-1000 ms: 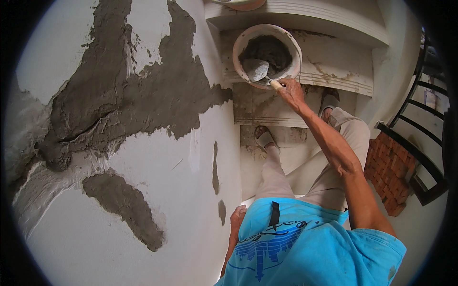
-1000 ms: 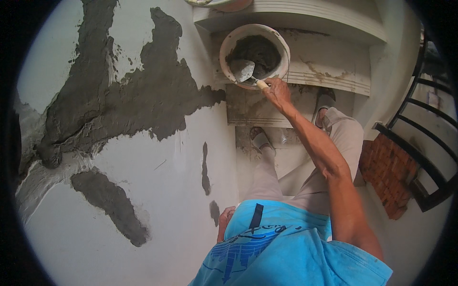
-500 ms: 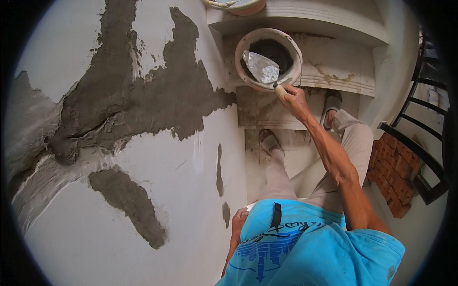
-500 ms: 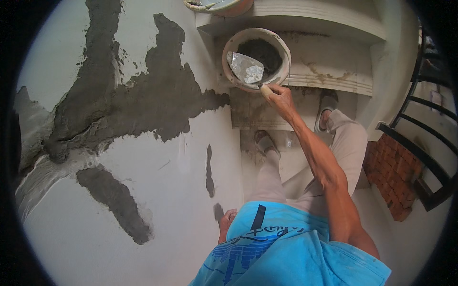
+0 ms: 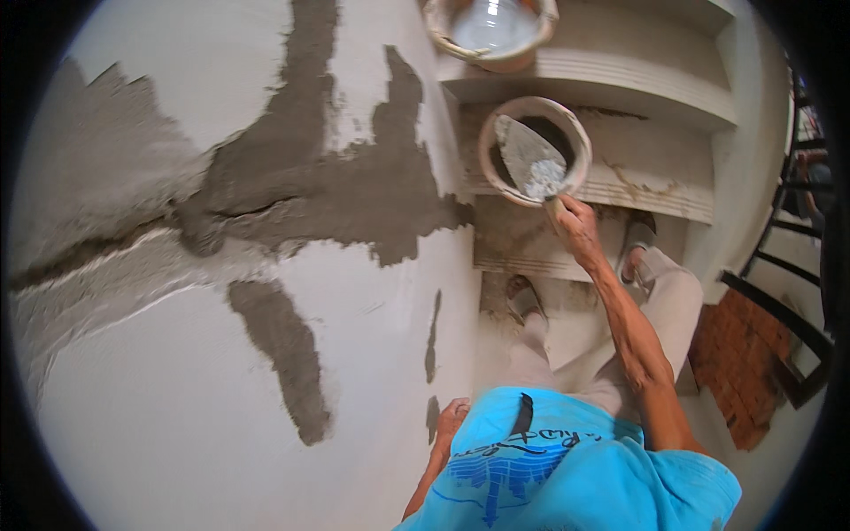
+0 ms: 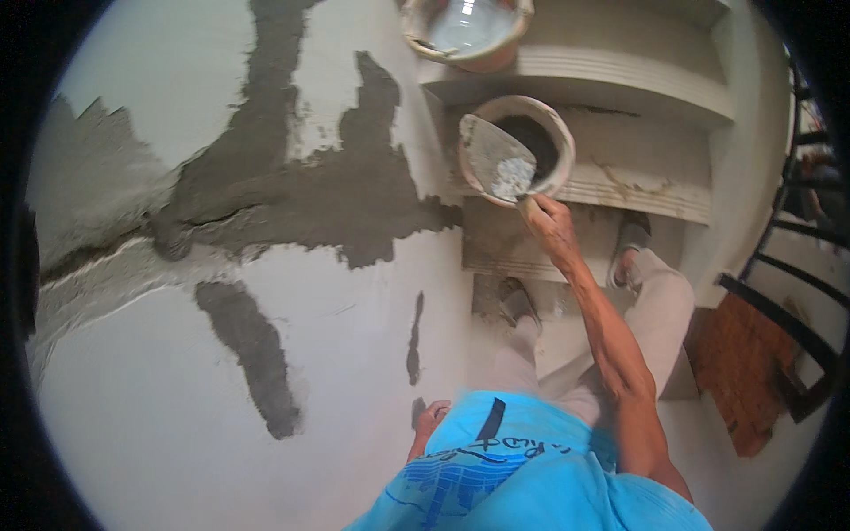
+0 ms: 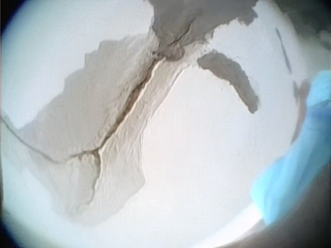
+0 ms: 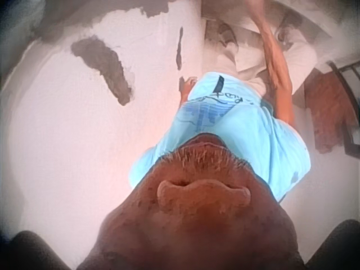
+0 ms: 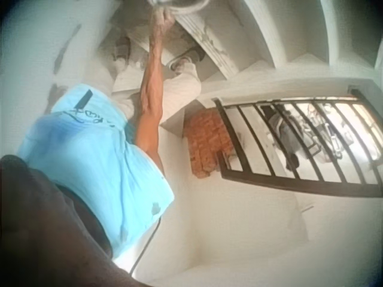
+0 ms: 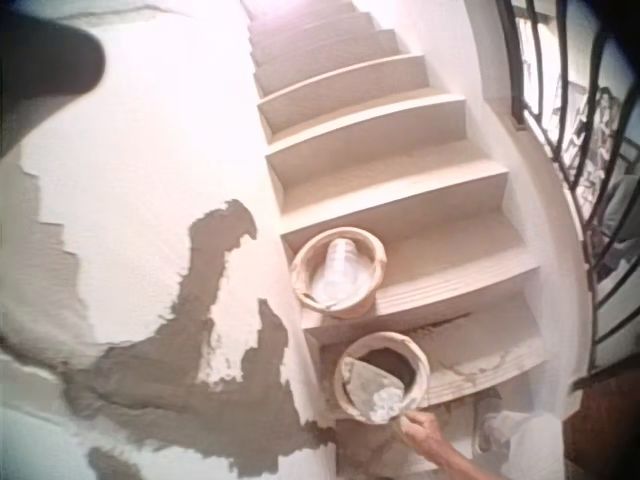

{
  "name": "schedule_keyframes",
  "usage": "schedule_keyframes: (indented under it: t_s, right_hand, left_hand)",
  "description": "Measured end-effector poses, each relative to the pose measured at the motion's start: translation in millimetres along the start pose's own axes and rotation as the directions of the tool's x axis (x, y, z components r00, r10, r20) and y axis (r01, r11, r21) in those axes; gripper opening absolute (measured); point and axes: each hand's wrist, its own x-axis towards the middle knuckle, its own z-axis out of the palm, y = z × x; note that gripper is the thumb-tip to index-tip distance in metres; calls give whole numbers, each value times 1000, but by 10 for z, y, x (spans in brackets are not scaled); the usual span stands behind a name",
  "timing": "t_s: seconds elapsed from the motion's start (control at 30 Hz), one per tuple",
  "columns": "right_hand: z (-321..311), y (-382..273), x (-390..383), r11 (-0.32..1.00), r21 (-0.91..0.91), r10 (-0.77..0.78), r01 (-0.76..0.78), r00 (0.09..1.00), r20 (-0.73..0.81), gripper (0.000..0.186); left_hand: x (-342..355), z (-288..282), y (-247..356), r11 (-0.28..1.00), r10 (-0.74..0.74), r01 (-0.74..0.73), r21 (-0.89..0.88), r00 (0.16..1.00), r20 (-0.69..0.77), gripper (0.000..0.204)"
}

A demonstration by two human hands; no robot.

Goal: The person applies a grey plaster mixture to a white wall using a trowel. They repeatedly scoop the material from a bucket placed on a spiral staircase and spread it onto the wall surface to cover existing patches.

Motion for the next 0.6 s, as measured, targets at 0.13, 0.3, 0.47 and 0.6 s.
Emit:
schedule_keyframes:
  t_s: [0.13, 0.3, 0.47, 0.6]
  right_hand:
    - [193, -190, -75, 991, 132, -20, 4, 993, 120, 48]
    - [731, -820, -129, 979, 201, -26, -30, 963, 270, 42]
    - [1164, -1209, -64, 988, 136, -111, 76, 956, 273, 56]
    - [1351, -1239, 79, 966, 29, -258, 257, 946, 199, 62]
  left_hand:
    - [82, -5, -101, 993, 35, -31, -112, 999, 41, 24]
    - [54, -26, -166, 994, 15, -14, -107, 1000, 9, 49]
    - [148, -56, -448, 988, 77, -80, -133, 997, -21, 43]
    - [26, -58, -183, 993, 114, -114, 2, 991, -69, 35]
